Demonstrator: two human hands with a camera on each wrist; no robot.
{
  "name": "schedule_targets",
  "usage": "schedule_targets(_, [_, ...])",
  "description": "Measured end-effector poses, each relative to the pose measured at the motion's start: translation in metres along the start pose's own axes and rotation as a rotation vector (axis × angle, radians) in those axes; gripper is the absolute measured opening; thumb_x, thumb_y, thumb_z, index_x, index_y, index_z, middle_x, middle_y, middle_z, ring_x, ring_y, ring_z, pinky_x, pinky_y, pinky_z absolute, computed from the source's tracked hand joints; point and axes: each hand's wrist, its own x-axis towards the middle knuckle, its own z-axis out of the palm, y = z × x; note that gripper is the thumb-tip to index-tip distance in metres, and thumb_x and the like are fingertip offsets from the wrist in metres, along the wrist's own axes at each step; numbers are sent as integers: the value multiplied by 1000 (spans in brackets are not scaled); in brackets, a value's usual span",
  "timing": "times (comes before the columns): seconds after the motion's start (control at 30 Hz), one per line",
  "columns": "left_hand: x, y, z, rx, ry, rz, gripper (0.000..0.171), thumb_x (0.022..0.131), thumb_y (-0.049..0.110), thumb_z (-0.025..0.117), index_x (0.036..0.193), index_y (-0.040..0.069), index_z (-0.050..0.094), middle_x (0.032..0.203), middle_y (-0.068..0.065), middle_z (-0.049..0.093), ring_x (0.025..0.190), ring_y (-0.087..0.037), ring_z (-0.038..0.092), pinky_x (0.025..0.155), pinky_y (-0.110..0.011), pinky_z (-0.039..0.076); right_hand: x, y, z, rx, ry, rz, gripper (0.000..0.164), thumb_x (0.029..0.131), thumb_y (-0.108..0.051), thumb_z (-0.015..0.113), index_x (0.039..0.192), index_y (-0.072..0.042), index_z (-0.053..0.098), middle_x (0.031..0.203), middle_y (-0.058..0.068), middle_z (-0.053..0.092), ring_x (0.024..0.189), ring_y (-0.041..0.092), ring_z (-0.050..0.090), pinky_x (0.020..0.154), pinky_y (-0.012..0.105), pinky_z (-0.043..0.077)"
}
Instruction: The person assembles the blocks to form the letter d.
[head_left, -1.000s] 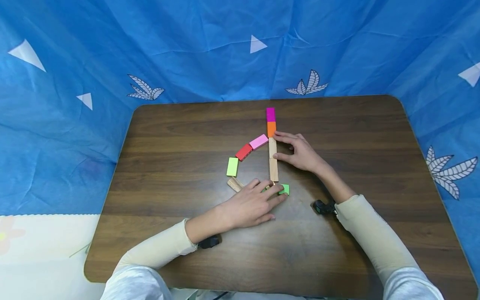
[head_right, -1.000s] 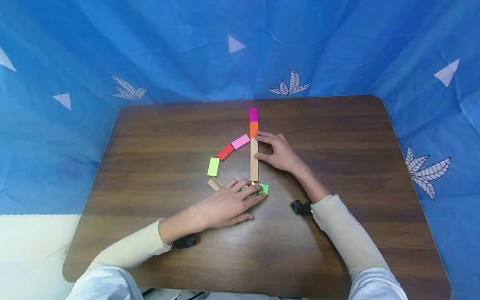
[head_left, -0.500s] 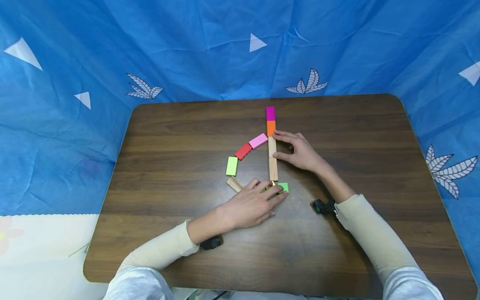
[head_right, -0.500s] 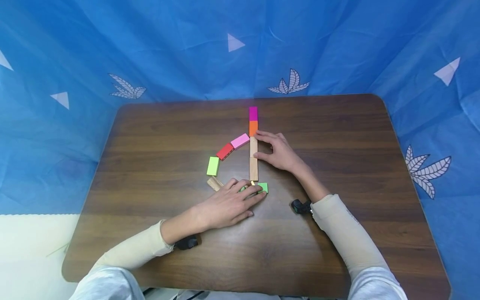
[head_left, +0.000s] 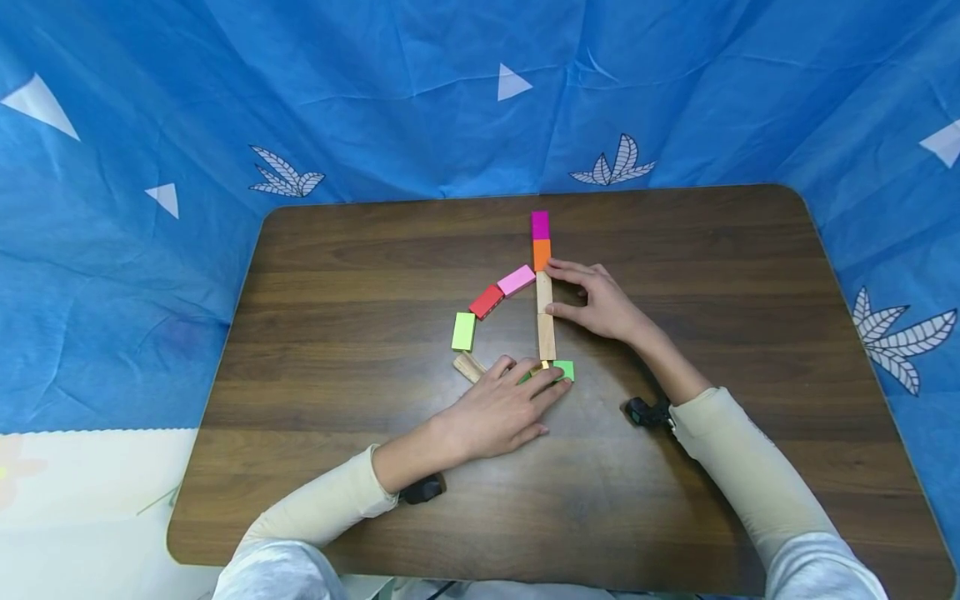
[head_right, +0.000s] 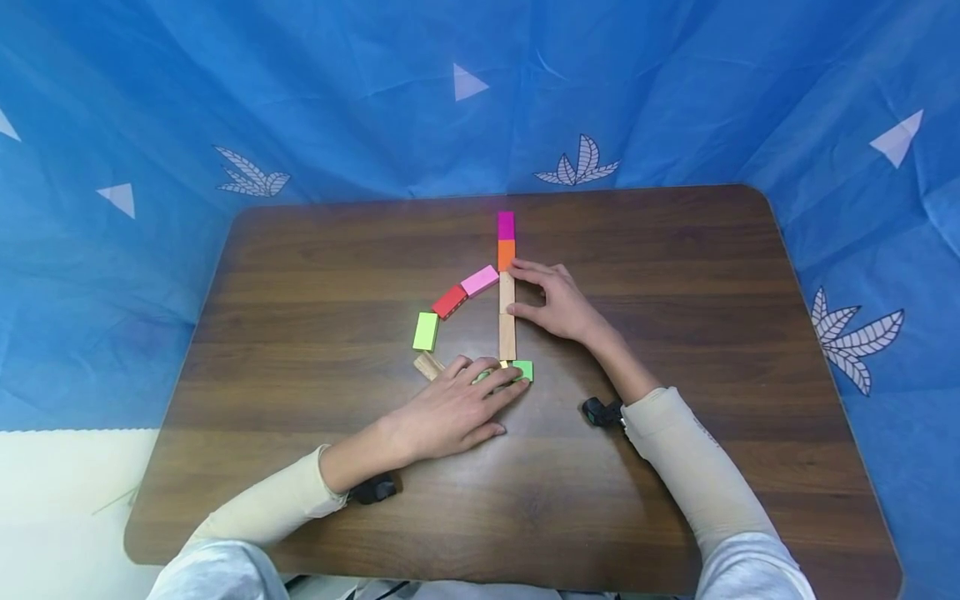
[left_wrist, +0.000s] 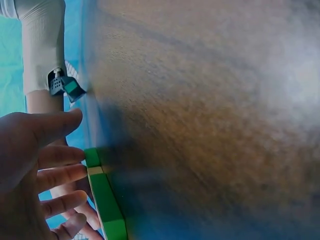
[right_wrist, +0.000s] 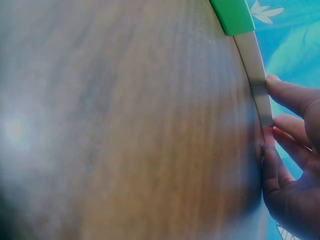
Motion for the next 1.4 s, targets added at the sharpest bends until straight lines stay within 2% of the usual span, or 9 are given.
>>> schedule_targets(0.53, [-3,-2,-1,-45,-4,-13,69,107,54,62,167,27,42,171,7,44,158,-25,37,116,-44,39,0,2,2,-7,7,5,66,97,-28,83,156,-15,58,170,6,48,120,30,48,93,39,44])
schedule_targets(0.77, [-18,-13,-5,-153,6,-34,67,108,52,61,167,27,42,173,8,42,159,-23,36,121,-47,37,1,3,3,-2,1,17,67,96,-29,84,157,-17,58,170,4,48,122,30,49,93,40,44])
schedule_targets(0.87, [-29,-26,-6,-212,49,-63,65,107,48,65,165,25,46,170,5,46,155,-23,40,120,-51,38,1,4,2,-10,-2,11,67,97,-29,83,157,-16,57,170,5,48,122,31,49,94,40,44])
schedule_targets(0.97, [-41,-45,-6,-262,125,-111,63,106,44,68,162,23,51,167,2,51,152,-25,43,117,-53,40,1,6,1,-16,-5,10,68,97,-29,83,158,-16,56,171,5,47,122,31,49,94,39,44])
schedule_targets(1.1, [-57,-76,-5,-300,200,-221,60,105,41,69,160,20,54,164,-4,53,151,-29,45,118,-55,41,1,9,-1,-26,-13,12,69,97,-30,83,159,-16,55,172,6,46,122,31,48,95,39,45])
schedule_targets(1.27, [-71,-113,-1,-338,246,-368,61,106,40,68,161,20,51,166,-8,49,155,-32,41,122,-60,37,-1,9,-2,-34,-17,25,70,97,-31,83,160,-17,54,172,5,45,125,30,49,98,42,47])
schedule_targets(1.4, [-78,-137,4,-351,274,-448,62,107,41,67,162,18,50,166,-10,48,158,-35,38,124,-63,34,-3,9,-3,-42,-16,13,73,97,-33,83,161,-17,52,172,6,44,129,31,51,102,47,50])
